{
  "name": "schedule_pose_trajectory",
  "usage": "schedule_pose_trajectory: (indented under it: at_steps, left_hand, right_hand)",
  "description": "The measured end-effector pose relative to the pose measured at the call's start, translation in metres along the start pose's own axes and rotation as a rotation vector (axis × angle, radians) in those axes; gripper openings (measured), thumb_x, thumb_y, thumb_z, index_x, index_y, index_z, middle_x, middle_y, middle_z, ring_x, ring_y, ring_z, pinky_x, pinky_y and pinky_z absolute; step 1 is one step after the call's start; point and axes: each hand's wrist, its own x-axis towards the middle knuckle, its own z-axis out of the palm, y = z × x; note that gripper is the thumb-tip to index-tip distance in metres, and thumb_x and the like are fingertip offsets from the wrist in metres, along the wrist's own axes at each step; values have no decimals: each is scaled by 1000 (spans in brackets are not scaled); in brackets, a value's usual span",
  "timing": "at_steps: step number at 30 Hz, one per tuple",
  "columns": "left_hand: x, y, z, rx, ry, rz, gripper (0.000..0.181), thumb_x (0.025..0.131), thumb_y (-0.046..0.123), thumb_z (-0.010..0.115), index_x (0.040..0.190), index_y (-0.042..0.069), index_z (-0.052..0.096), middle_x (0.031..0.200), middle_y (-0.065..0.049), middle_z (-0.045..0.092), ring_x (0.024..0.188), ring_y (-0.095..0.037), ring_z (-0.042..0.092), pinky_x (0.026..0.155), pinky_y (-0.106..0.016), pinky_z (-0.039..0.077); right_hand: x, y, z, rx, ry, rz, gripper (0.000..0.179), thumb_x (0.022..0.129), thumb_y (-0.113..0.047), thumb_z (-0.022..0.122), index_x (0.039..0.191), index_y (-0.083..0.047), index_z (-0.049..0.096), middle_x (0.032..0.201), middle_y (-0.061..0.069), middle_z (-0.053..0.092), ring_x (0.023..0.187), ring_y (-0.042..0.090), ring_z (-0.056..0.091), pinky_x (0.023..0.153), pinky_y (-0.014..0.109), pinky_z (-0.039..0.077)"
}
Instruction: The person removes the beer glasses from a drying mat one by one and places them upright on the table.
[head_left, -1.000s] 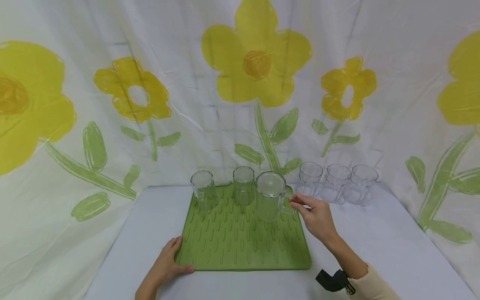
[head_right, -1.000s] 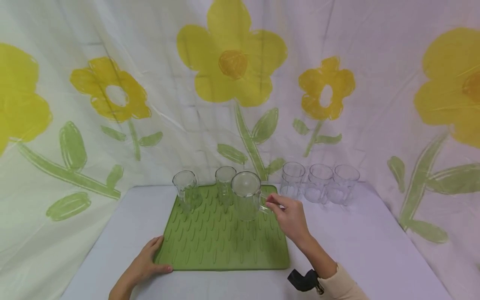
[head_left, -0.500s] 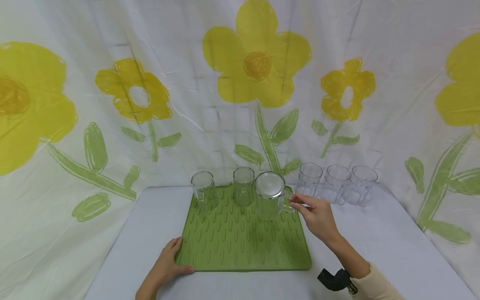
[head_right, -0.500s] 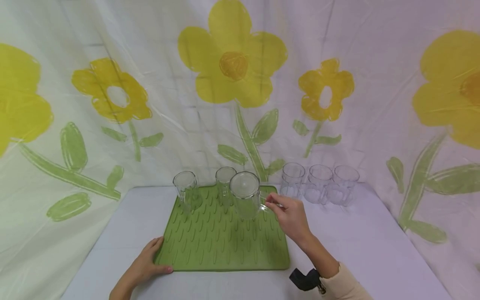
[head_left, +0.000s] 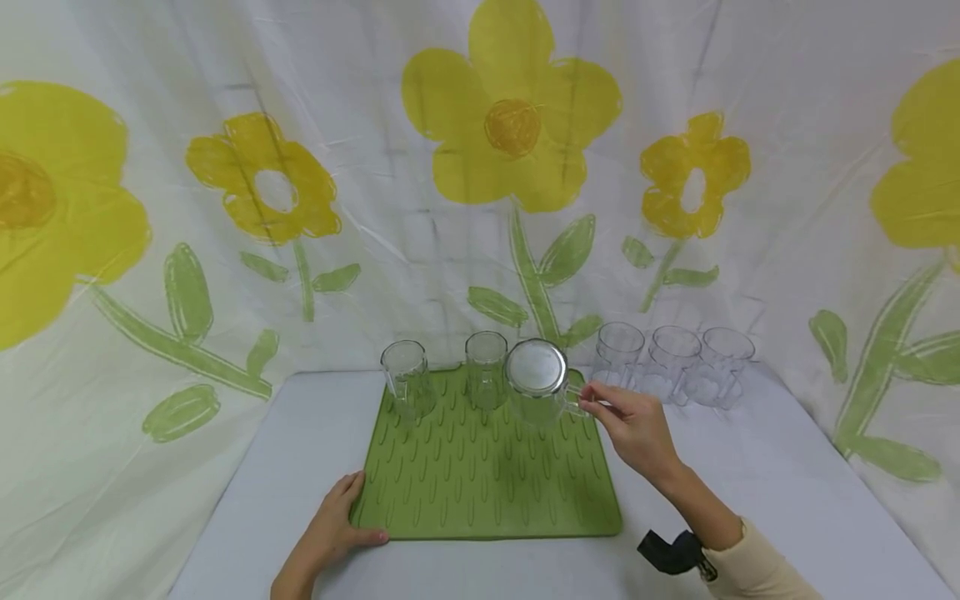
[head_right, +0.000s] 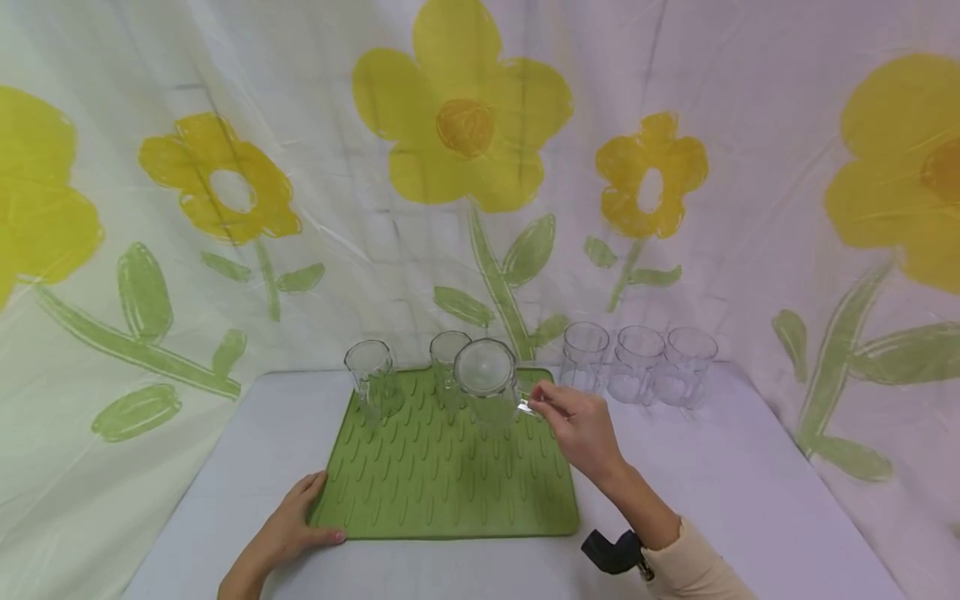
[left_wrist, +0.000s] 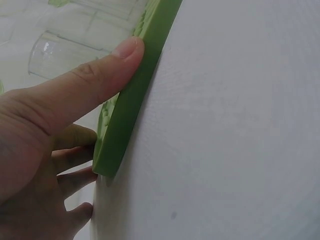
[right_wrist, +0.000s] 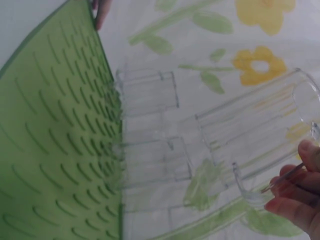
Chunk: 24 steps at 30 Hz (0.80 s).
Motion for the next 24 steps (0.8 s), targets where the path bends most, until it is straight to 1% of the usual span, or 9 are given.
schedule_pose_trajectory:
  at_steps: [5, 9, 15, 16, 18, 19, 21, 23, 24]
  left_hand:
    - [1, 1, 0, 2, -5, 7, 120, 58, 38, 91, 146, -13, 27, 152, -33, 29, 139, -55, 24, 113, -64, 28]
    - [3, 1, 0, 2, -9, 14, 120, 59, 37, 91, 146, -13, 26, 152, -34, 28, 139, -55, 24, 113, -65, 27]
    - [5, 2, 0, -5, -16, 13, 120, 59, 38, 91, 147, -12, 26, 152, -33, 27, 140, -55, 23, 113, -65, 27]
    - [5, 2, 0, -2, -17, 17, 120, 59, 38, 91, 147, -13, 26, 152, -33, 28, 139, -55, 24, 113, -65, 28]
    - [4, 1, 0, 4, -18, 20, 119, 60, 38, 91, 147, -13, 26, 152, -33, 28, 139, -55, 25, 113, -65, 28]
    - [4, 0, 0, 8, -18, 21, 119, 60, 37, 91, 146, -13, 26, 151, -33, 29, 139, -55, 25, 113, -64, 28]
    - [3, -1, 0, 19, -18, 24, 119, 60, 37, 91, 146, -14, 27, 151, -33, 30, 139, -55, 26, 113, -64, 29]
    - [3, -2, -1, 24, -18, 26, 119, 60, 37, 91, 146, -14, 26, 151, -33, 31, 139, -54, 27, 114, -63, 29]
    - [3, -2, -1, 22, -18, 30, 119, 60, 37, 91, 146, -14, 26, 150, -33, 31, 138, -54, 27, 114, -63, 29]
  right_hand:
    - [0, 1, -2, -10, 6, -38, 23, 70, 15, 75, 87, 0, 74, 78, 6, 75, 71, 13, 71, 62, 8, 54]
    - [2, 2, -3, -15, 9, -86, 25, 69, 16, 75, 88, 1, 73, 78, 7, 75, 69, 15, 71, 63, 9, 54]
    - [4, 1, -7, -75, 15, -210, 28, 65, 13, 78, 89, 0, 73, 79, 8, 75, 66, 17, 70, 60, 13, 54]
    - [4, 1, -7, -72, 14, -228, 25, 67, 10, 77, 89, 0, 73, 79, 9, 75, 67, 18, 71, 60, 14, 54]
    - [3, 1, -7, -60, 10, -255, 13, 78, 0, 76, 91, 1, 73, 80, 10, 75, 68, 20, 71, 59, 16, 54]
    - [3, 1, -7, -48, 9, -265, 11, 84, -6, 73, 91, 2, 73, 80, 12, 75, 68, 21, 70, 58, 17, 54]
    - [2, 2, -7, -38, 2, -278, 24, 93, -21, 64, 92, 2, 73, 80, 13, 74, 68, 21, 70, 56, 18, 52]
    - [2, 2, -6, -48, 1, -299, 36, 98, -30, 56, 91, 2, 72, 80, 13, 74, 67, 21, 68, 54, 19, 50]
    - [2, 2, -7, -52, 2, -307, 38, 98, -31, 54, 91, 2, 72, 79, 13, 74, 66, 20, 68, 53, 19, 49]
